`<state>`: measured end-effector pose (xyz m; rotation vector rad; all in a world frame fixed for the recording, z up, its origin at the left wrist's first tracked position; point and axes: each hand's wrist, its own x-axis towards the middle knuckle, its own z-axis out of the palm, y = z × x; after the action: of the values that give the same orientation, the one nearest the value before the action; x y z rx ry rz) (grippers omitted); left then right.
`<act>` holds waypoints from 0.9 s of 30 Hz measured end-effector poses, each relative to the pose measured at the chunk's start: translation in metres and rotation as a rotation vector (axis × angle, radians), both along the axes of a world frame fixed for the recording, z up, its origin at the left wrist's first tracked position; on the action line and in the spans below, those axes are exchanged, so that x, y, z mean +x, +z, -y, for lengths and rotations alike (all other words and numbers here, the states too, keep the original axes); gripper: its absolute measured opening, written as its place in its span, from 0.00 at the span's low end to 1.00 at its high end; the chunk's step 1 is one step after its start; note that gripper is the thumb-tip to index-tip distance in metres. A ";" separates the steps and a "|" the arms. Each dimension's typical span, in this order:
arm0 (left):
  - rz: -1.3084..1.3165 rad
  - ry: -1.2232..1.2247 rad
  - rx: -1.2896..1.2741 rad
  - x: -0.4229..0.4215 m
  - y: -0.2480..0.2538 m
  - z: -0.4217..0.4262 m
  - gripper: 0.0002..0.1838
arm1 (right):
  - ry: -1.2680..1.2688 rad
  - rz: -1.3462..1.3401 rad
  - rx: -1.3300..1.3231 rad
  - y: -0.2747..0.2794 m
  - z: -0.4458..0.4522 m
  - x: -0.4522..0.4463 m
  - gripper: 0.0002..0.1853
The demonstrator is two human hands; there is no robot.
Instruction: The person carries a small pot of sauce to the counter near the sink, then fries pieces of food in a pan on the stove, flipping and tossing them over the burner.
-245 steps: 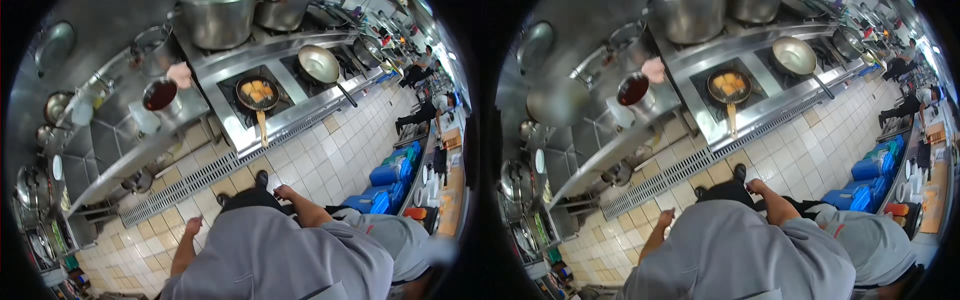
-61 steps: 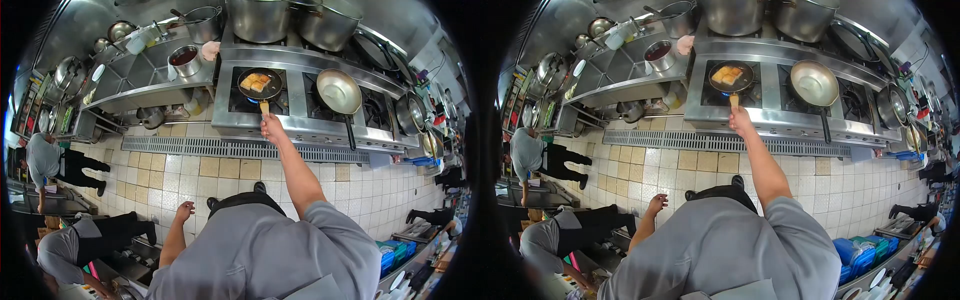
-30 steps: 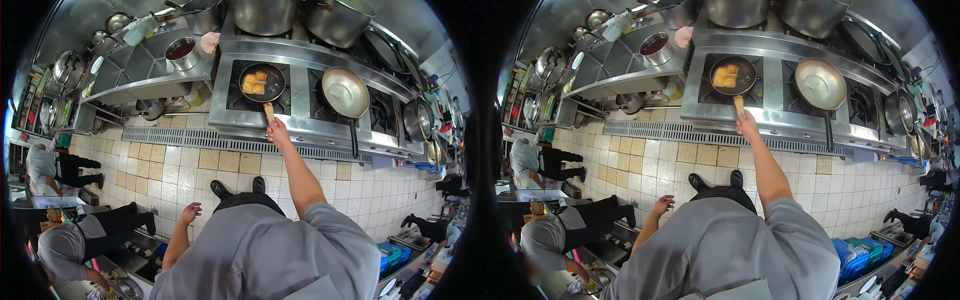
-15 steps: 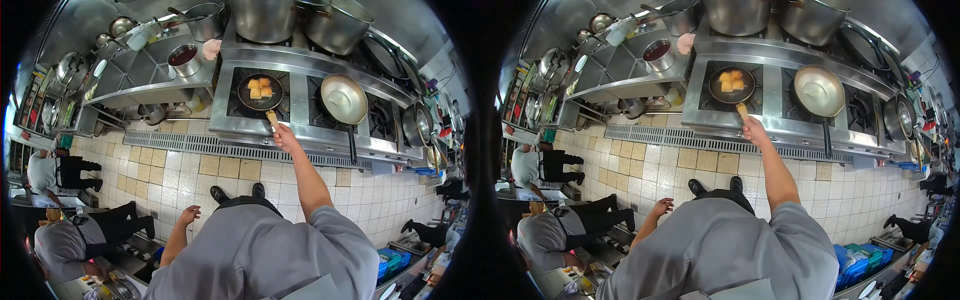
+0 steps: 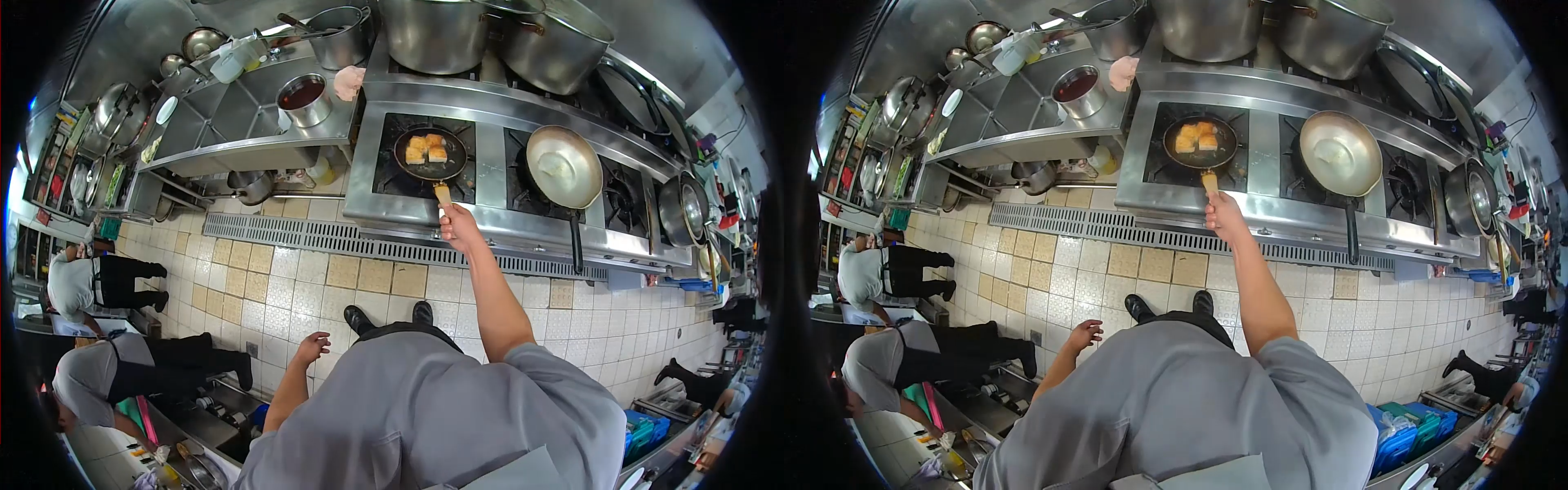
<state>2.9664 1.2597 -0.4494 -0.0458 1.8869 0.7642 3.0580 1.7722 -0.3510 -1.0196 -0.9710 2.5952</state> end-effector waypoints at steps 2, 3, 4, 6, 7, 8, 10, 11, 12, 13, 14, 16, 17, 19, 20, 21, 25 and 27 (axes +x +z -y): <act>0.009 -0.010 -0.004 -0.001 -0.002 0.001 0.18 | -0.002 0.015 0.000 0.008 0.006 -0.007 0.10; 0.013 -0.015 -0.005 -0.001 -0.003 0.001 0.18 | -0.003 0.021 0.001 0.008 0.006 -0.009 0.10; 0.010 -0.024 -0.011 -0.002 -0.004 0.000 0.18 | 0.011 -0.005 -0.036 0.008 0.004 -0.010 0.10; 0.005 -0.044 -0.021 -0.004 -0.005 0.000 0.19 | 0.037 -0.058 -0.107 0.008 0.001 -0.010 0.10; 0.011 -0.042 -0.015 -0.004 -0.006 -0.001 0.19 | 0.040 -0.056 -0.119 0.007 0.001 -0.009 0.10; 0.015 -0.037 -0.010 -0.007 -0.007 -0.001 0.19 | 0.044 -0.056 -0.131 0.006 0.001 -0.010 0.10; 0.011 -0.034 -0.003 -0.012 -0.002 -0.004 0.19 | 0.037 -0.061 -0.137 -0.002 0.001 -0.014 0.10; 0.006 -0.035 -0.002 -0.013 -0.001 -0.005 0.19 | 0.025 -0.063 -0.131 -0.007 0.002 -0.015 0.11; 0.002 -0.035 0.000 -0.013 0.000 -0.007 0.19 | 0.013 -0.064 -0.124 -0.011 0.003 -0.016 0.12; 0.004 -0.033 0.004 -0.012 0.001 -0.008 0.19 | 0.002 -0.065 -0.100 -0.015 0.004 -0.017 0.11; 0.005 -0.032 0.006 -0.011 0.003 -0.009 0.19 | 0.020 -0.067 -0.078 -0.020 0.004 -0.018 0.11; 0.002 -0.044 0.004 -0.010 0.005 -0.009 0.19 | 0.054 -0.071 -0.038 -0.026 0.002 -0.016 0.11; -0.001 -0.055 0.001 -0.008 0.006 -0.009 0.19 | 0.075 -0.109 -0.051 -0.029 0.001 -0.014 0.12; 0.003 -0.071 -0.003 -0.006 0.005 -0.005 0.19 | 0.118 -0.178 -0.077 -0.029 0.001 -0.006 0.14; 0.014 -0.066 -0.001 -0.006 0.003 -0.005 0.19 | 0.134 -0.249 -0.166 -0.029 -0.001 -0.003 0.15; 0.027 -0.061 -0.001 -0.006 0.001 -0.002 0.19 | 0.148 -0.319 -0.257 -0.029 -0.002 0.000 0.16; 0.033 -0.071 -0.016 -0.006 -0.001 0.000 0.19 | 0.175 -0.389 -0.336 -0.027 -0.005 0.007 0.17; 0.019 -0.080 -0.018 -0.008 0.001 -0.004 0.19 | 0.194 -0.387 -0.317 -0.023 -0.008 0.007 0.18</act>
<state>2.9585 1.2642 -0.4485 0.0115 1.8664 0.6904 3.0647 1.7804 -0.3740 -0.4584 -0.6021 3.0166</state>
